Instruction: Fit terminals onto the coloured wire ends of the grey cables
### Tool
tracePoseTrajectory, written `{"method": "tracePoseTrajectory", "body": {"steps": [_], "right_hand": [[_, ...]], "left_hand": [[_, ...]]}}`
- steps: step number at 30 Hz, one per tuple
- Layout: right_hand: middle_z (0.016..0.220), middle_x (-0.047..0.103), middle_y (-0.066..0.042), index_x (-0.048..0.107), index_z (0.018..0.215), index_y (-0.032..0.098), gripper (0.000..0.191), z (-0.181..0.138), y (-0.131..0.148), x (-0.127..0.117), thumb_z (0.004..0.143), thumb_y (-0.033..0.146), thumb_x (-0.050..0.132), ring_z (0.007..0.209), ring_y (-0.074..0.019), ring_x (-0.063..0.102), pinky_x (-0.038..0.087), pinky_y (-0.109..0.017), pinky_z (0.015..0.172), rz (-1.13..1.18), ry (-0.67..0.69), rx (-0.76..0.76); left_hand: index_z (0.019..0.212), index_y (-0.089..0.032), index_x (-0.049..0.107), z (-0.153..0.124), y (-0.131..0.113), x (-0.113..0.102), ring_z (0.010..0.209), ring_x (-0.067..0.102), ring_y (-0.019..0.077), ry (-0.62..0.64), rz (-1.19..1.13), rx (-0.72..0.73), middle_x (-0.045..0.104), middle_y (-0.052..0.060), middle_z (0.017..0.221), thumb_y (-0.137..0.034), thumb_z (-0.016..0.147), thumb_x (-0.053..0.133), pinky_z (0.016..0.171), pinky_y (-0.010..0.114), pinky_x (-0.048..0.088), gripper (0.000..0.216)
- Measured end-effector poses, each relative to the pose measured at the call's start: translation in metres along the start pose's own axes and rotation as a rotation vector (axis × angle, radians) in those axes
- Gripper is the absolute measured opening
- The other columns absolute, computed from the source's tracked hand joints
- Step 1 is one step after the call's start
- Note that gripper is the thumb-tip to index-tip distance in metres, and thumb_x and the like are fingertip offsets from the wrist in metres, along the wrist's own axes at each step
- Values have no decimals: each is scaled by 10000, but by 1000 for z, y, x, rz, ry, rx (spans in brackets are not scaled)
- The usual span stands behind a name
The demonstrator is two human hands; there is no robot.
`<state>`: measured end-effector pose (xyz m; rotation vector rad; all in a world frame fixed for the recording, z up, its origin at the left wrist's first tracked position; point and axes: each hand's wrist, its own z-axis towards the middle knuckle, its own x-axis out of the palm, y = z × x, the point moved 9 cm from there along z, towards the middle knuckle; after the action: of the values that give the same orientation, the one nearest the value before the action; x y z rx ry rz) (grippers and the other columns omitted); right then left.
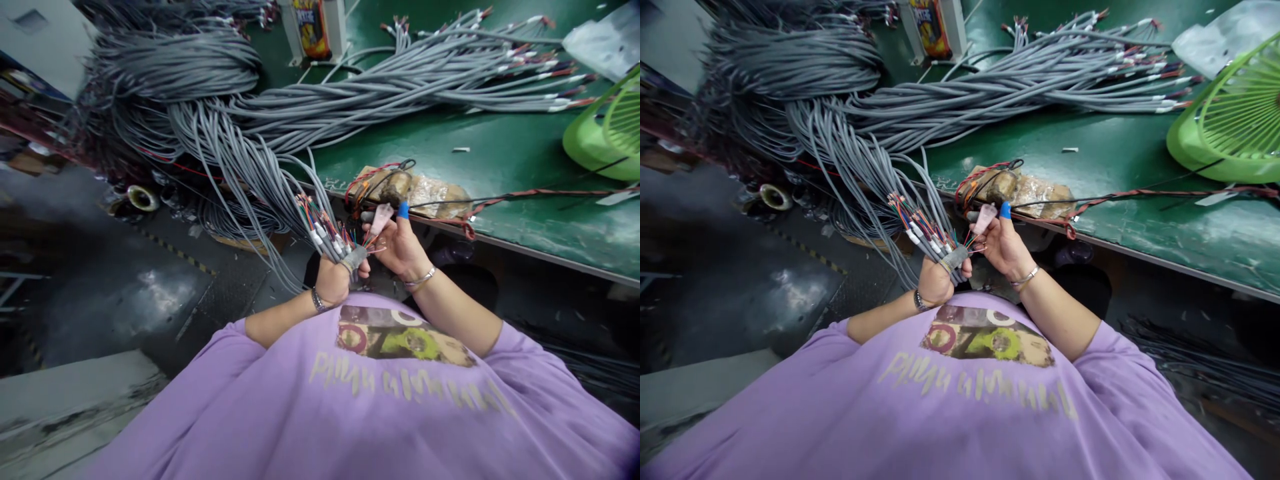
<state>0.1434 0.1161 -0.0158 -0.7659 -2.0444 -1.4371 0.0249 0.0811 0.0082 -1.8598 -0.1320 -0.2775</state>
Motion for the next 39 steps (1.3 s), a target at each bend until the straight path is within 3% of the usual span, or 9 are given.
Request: {"method": "tracePoseTrajectory", "body": {"steps": [4, 8, 14, 21, 27, 31, 39], "right_hand": [[747, 707, -16, 638, 824, 228, 486, -3, 5, 2, 861, 706, 559, 551, -127, 546, 419, -259, 500, 15, 3, 47], [734, 705, 7, 677, 864, 224, 283, -2, 10, -2, 878, 506, 658, 563, -111, 540, 401, -236, 501, 28, -19, -18], [704, 649, 6, 683, 825, 217, 460, -1, 15, -17, 806, 676, 663, 594, -115, 529, 426, -256, 557, -114, -79, -251], [676, 643, 16, 678, 878, 236, 507, 5, 1, 1, 771, 731, 663, 598, -143, 559, 459, -292, 559, -11, 58, -70], [664, 689, 15, 683, 754, 193, 377, 9, 1, -6, 776, 557, 777, 568, -113, 557, 460, -265, 573, 153, -75, -60], [671, 703, 8, 696, 751, 188, 309, 10, -1, -7, 785, 476, 800, 584, -118, 577, 470, -270, 598, 178, -88, -38], [722, 696, 9, 679, 768, 208, 406, 4, -5, -5, 786, 609, 738, 584, -113, 535, 423, -253, 541, 186, -57, -9]], "left_hand": [[629, -156, 608, -2, -2, -3, 425, 552, 90, -5, 10, 26, 628, -3, 537, -496, 652, 797, 449, 226, 486, 389], [658, -161, 605, 0, -3, 0, 430, 551, 87, -9, -28, 36, 634, -10, 537, -474, 643, 810, 444, 213, 479, 374], [648, -160, 602, 5, -6, 4, 447, 570, 96, -33, -47, 38, 623, -13, 532, -478, 629, 818, 469, 227, 508, 385], [665, -158, 615, 9, -3, 5, 458, 575, 95, -43, -39, 55, 618, -15, 535, -466, 645, 803, 463, 217, 500, 361], [628, -148, 612, 10, 3, 1, 458, 569, 91, -54, 9, 49, 626, -1, 542, -478, 637, 808, 453, 212, 494, 384], [632, -151, 621, 11, 6, 0, 444, 552, 81, -21, 24, 62, 628, -3, 540, -467, 664, 801, 450, 203, 483, 365], [621, -146, 610, 7, 2, -2, 435, 554, 86, -45, 9, 43, 624, 0, 529, -465, 639, 815, 435, 203, 476, 380]]}}
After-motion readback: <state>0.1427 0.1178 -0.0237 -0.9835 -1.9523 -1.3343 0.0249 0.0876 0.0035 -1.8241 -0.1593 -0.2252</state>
